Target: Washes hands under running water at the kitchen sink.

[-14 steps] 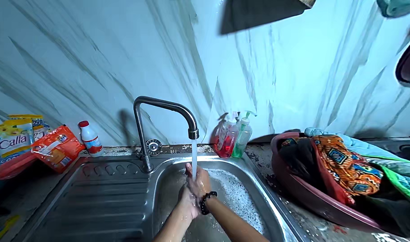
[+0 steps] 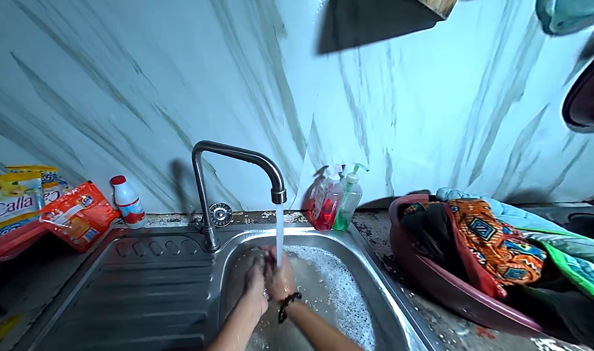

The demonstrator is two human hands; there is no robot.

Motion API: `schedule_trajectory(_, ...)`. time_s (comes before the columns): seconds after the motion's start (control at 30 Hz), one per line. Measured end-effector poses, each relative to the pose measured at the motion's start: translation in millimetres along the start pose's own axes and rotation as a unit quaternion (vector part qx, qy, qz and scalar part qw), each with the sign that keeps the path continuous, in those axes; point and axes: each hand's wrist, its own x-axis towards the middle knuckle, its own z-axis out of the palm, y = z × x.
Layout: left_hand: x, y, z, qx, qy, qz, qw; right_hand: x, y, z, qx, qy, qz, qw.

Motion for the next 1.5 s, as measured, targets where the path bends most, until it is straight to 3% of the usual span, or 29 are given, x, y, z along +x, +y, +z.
schedule_trajectory(0.07,-6,4,2,0.077,0.001,0.004,0.997,19,11,-20,-0.036,-0.031,0.067,0.997)
schedule_trajectory(0.17,-11,11,-12,0.058,-0.006,-0.101,0.993,31,-7,-41,-0.159,-0.136,0.110,0.972)
schedule_trajectory(0.27,-15,10,-23,-0.060,-0.030,-0.172,0.983,29,-32,-44,-0.198,-0.313,0.068,0.926)
schedule_trajectory(0.33,-14,-3,-23,-0.174,-0.047,-0.153,0.972,23,-58,-43,-0.189,-0.400,0.011,0.897)
schedule_trajectory(0.4,-11,-19,-18,-0.282,-0.049,-0.108,0.952,22,-84,-47,-0.150,-0.426,-0.037,0.892)
schedule_trajectory(0.47,-17,-17,-8,-0.311,-0.010,-0.108,0.944,30,-90,-52,-0.102,-0.368,-0.040,0.923)
schedule_trajectory(0.57,-29,3,-6,-0.231,-0.057,-0.185,0.954,54,-52,-57,-0.063,-0.187,0.021,0.980)
schedule_trajectory(0.67,-36,26,-2,-0.140,-0.095,-0.199,0.965,53,-1,-60,0.018,-0.120,0.165,0.979)
schedule_trajectory(0.77,-38,29,-1,-0.143,-0.140,-0.179,0.963,11,22,-51,0.303,-0.099,0.292,0.902)
schedule_trajectory(0.87,-67,36,12,-0.093,-0.155,-0.162,0.970,-12,25,-32,0.565,-0.054,0.255,0.783)
schedule_trajectory(0.9,-70,33,13,-0.068,-0.156,-0.151,0.974,-12,23,-30,0.591,-0.080,0.214,0.774)
schedule_trajectory(0.97,-46,12,-5,-0.072,-0.224,-0.151,0.960,-3,28,-32,0.548,-0.183,0.131,0.805)
schedule_trajectory(1.03,-34,3,-16,-0.057,-0.265,-0.155,0.950,8,20,-44,0.421,-0.253,0.072,0.868)
schedule_trajectory(1.13,-40,4,-11,0.019,-0.210,-0.136,0.968,16,-17,-53,0.266,-0.289,0.012,0.920)
schedule_trajectory(1.23,-43,5,-4,0.178,-0.141,-0.031,0.973,15,-37,-48,0.164,-0.279,-0.015,0.946)
schedule_trajectory(1.3,-40,2,-7,0.343,-0.115,0.103,0.927,14,-38,-42,0.133,-0.232,-0.005,0.964)
schedule_trajectory(1.4,-38,4,-8,0.582,-0.116,0.192,0.781,11,-40,-37,0.109,-0.145,0.094,0.979)
schedule_trajectory(1.5,-29,-9,-9,0.617,-0.089,0.187,0.759,3,-29,-35,0.123,-0.085,0.179,0.972)
